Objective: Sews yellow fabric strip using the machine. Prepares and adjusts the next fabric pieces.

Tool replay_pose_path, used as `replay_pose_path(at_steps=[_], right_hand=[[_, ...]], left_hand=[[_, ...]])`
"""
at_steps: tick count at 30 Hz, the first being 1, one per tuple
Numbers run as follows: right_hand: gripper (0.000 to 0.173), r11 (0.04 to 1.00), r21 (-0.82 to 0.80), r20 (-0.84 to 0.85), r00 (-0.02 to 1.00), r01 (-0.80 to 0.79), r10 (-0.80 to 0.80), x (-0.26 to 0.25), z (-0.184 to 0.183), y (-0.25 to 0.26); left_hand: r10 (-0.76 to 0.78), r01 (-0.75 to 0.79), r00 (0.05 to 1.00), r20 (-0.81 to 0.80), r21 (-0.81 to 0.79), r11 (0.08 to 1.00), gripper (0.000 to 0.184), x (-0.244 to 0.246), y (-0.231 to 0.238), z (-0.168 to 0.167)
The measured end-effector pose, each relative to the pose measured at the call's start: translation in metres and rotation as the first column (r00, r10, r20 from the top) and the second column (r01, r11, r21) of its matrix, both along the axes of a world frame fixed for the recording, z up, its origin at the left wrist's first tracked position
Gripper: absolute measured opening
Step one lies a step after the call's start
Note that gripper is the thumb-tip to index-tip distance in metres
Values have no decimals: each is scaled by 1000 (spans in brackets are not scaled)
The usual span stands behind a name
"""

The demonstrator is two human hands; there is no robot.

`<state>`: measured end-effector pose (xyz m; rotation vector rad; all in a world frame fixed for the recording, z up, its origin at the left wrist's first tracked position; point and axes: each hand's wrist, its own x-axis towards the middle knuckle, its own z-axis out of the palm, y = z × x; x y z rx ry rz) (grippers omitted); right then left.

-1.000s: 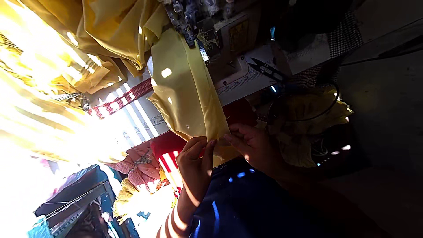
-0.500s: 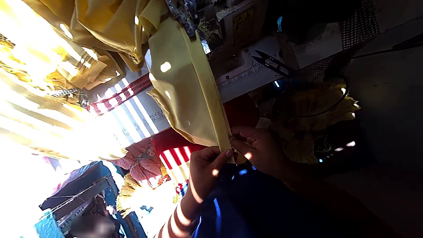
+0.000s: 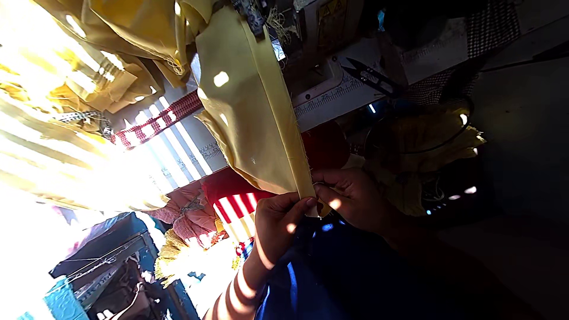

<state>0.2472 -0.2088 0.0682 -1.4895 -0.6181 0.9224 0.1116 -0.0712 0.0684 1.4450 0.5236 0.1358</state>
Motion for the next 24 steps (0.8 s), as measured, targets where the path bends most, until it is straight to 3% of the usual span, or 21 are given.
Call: replay_pose_path(at_steps=[6, 8, 10, 11, 14, 16, 19, 24], right_hand=[[21, 1000, 13, 129, 992, 10, -12, -3, 2, 1], [21, 998, 8, 225, 973, 60, -61, -5, 3, 4], [22, 996, 61, 233, 970, 62, -75, -2, 6, 5], [22, 992, 114, 205, 976, 48, -70, -1, 8, 4], [21, 973, 232, 100, 994, 20, -45, 4, 15, 2], [21, 963, 270, 75, 997, 12, -33, 6, 20, 1], [20, 957, 291, 72, 997, 7, -29, 9, 24, 0], [20, 981, 185, -2, 999, 50, -50, 10, -3, -6]], left_hand=[[6, -5, 1000, -10, 53, 999, 13, 2, -2, -4], [-120, 123, 992, -27, 201, 972, 14, 3, 8, 2], [-324, 334, 940, -107, 480, 811, 26, 6, 33, 23], [-360, 355, 927, -107, 558, 750, 30, 9, 47, 37], [-225, 63, 961, 160, 666, 744, 30, 36, 76, 67], [-199, -59, 954, 224, 792, 608, 37, 66, 90, 64], [-158, -64, 978, 133, 922, 381, 45, 90, 102, 49], [-129, -69, 984, 122, 930, 360, 39, 89, 103, 44]])
